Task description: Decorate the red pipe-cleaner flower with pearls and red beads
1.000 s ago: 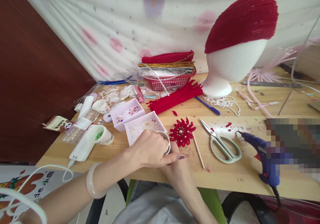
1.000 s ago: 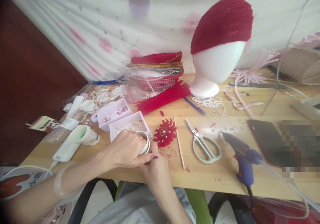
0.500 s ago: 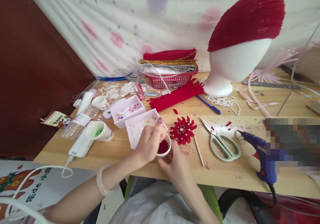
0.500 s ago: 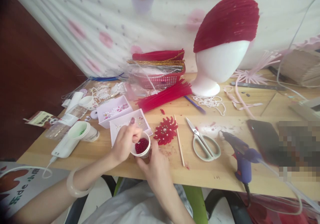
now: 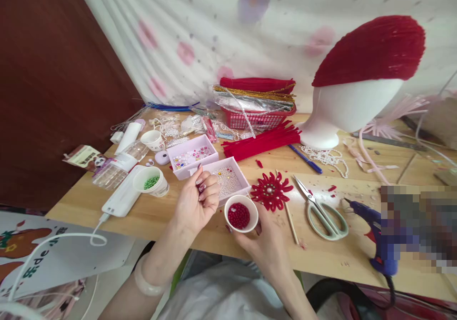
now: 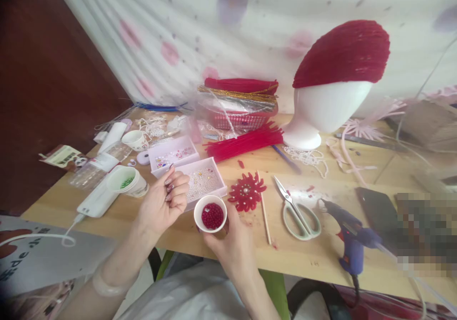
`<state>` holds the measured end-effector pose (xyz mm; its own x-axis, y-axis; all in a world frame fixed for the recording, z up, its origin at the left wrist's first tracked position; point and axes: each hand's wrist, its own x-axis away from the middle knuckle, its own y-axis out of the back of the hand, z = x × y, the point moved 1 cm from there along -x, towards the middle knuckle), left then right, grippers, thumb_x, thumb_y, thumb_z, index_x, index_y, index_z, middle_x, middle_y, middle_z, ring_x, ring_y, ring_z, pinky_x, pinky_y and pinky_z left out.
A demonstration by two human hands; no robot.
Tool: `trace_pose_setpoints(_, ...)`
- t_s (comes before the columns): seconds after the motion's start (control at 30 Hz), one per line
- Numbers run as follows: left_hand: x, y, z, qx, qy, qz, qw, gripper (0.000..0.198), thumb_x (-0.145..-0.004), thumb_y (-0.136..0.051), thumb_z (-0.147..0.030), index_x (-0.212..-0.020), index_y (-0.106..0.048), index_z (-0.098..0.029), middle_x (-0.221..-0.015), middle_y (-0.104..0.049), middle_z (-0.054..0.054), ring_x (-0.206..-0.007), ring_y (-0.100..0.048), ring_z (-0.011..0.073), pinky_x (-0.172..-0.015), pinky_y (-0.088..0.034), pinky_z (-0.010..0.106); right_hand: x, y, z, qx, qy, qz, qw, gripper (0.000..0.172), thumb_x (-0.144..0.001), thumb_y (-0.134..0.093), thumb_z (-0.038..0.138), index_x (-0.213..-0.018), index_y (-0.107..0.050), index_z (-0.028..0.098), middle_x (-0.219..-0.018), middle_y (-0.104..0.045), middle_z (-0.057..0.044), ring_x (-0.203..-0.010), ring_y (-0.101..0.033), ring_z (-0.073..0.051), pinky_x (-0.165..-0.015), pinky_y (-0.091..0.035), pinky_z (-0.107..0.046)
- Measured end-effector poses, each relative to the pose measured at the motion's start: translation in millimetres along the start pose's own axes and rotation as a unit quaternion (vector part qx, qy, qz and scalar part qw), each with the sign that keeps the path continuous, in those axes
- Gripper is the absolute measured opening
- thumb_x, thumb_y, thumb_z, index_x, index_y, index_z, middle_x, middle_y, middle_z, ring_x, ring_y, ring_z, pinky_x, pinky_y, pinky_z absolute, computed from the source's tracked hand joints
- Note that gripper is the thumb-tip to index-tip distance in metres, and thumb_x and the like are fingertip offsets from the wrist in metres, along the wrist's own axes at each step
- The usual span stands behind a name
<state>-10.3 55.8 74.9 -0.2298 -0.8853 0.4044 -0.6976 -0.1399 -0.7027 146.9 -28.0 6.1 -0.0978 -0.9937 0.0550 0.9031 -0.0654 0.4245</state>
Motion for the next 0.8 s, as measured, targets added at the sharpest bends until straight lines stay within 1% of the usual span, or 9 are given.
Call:
trace_pose_setpoints(0.13, 18, 18.9, -21, 0.106, -0.010, -0.016, 0.994, 0.052, -0.110, -0.018, -0.019, -0.061, -0.036, -0.020, -0.056, -0.031, -0.009, -0.034, -0.034, -0.0007, -0.033, -0.025, 0.011, 11, 2, 22, -0.071, 0.049, 0.037, 0.996, 0.049, -0.074, -0.081, 0.034, -0.118, -0.063, 0.024, -0.108, -0.077, -0.006, -0.094, -0.075, -0.024, -0.078, -0.061, -0.030)
trace_pose_setpoints(0.2, 27, 28.9, -35, 0.152, -0.033, -0.031, 0.987, 0.052, -0.110, -0.018, -0.019, -0.063, -0.042, -0.018, -0.057, -0.038, -0.007, -0.038, -0.043, -0.0002, -0.036, -0.032, 0.009, 13, -4, 38, -0.090, 0.060, 0.067, 0.992, 0.050, -0.073, -0.083, 0.032, -0.118, -0.063, 0.025, -0.104, -0.077, -0.004, -0.089, -0.075, -0.022, -0.075, -0.062, -0.028)
trace_pose_setpoints(0.27, 37, 39.1, -48, 0.192, -0.063, -0.056, 0.978, 0.050, -0.109, -0.021, -0.018, -0.068, -0.049, -0.015, -0.061, -0.050, -0.003, -0.047, -0.056, 0.0025, -0.045, -0.046, 0.010, 8, -17, 53, -0.096, 0.061, 0.085, 0.990, 0.048, -0.073, -0.084, 0.034, -0.115, -0.064, 0.024, -0.101, -0.077, -0.004, -0.086, -0.075, -0.022, -0.073, -0.062, -0.028)
trace_pose_setpoints(0.33, 46, 50.0, -59, 0.225, -0.090, -0.091, 0.966, 0.046, -0.109, -0.025, -0.017, -0.076, -0.057, -0.013, -0.069, -0.062, 0.002, -0.060, -0.068, 0.0080, -0.059, -0.059, 0.017, 0, -37, 67, -0.100, 0.063, 0.086, 0.989, 0.044, -0.073, -0.084, 0.036, -0.110, -0.065, 0.022, -0.096, -0.077, -0.005, -0.084, -0.075, -0.023, -0.071, -0.062, -0.029)
trace_pose_setpoints(0.37, 51, 55.6, -64, 0.238, -0.101, -0.108, 0.960, 0.043, -0.108, -0.028, -0.017, -0.079, -0.059, -0.012, -0.073, -0.065, 0.004, -0.066, -0.071, 0.0109, -0.064, -0.063, 0.022, -5, -49, 73, -0.103, 0.066, 0.081, 0.989, 0.043, -0.073, -0.083, 0.037, -0.108, -0.064, 0.022, -0.095, -0.077, -0.005, -0.084, -0.075, -0.023, -0.071, -0.062, -0.029)
trace_pose_setpoints(0.47, 64, 72.3, -76, 0.270, -0.125, -0.145, 0.944, 0.039, -0.107, -0.032, -0.014, -0.082, -0.062, -0.010, -0.072, -0.068, 0.006, -0.067, -0.074, 0.0138, -0.066, -0.066, 0.026, -16, -87, 83, -0.086, 0.087, 0.062, 0.991, 0.040, -0.076, -0.079, 0.040, -0.106, -0.062, 0.021, -0.095, -0.077, -0.007, -0.086, -0.075, -0.025, -0.071, -0.061, -0.031)
trace_pose_setpoints(0.57, 76, 87.6, -85, 0.289, -0.144, -0.174, 0.930, 0.039, -0.106, -0.034, -0.012, -0.080, -0.063, -0.009, -0.070, -0.069, 0.006, -0.065, -0.074, 0.0136, -0.066, -0.066, 0.026, -20, -118, 82, -0.005, 0.102, 0.037, 0.994, 0.038, -0.080, -0.073, 0.045, -0.107, -0.059, 0.021, -0.092, -0.078, -0.007, -0.077, -0.075, -0.024, -0.063, -0.058, -0.031)
trace_pose_setpoints(0.7, 85, 103.1, -91, 0.293, -0.149, -0.204, 0.922, 0.037, -0.105, -0.034, -0.011, -0.088, -0.066, -0.008, -0.080, -0.077, 0.012, -0.075, -0.079, 0.0194, -0.071, -0.068, 0.032, -21, -141, 76, 0.071, 0.078, -0.002, 0.994, 0.034, -0.079, -0.072, 0.047, -0.093, -0.054, 0.022, -0.074, -0.073, -0.006, -0.062, -0.070, -0.027, -0.054, -0.049, -0.033)
trace_pose_setpoints(0.8, 90, 110.6, -91, 0.289, -0.142, -0.194, 0.927, 0.034, -0.106, -0.034, -0.012, -0.106, -0.067, -0.004, -0.097, -0.079, 0.019, -0.091, -0.080, 0.0260, -0.077, -0.068, 0.037, -25, -149, 76, 0.106, 0.062, -0.037, 0.992, 0.034, -0.077, -0.071, 0.047, -0.088, -0.049, 0.024, -0.073, -0.071, -0.008, -0.063, -0.069, -0.031, -0.054, -0.044, -0.035)
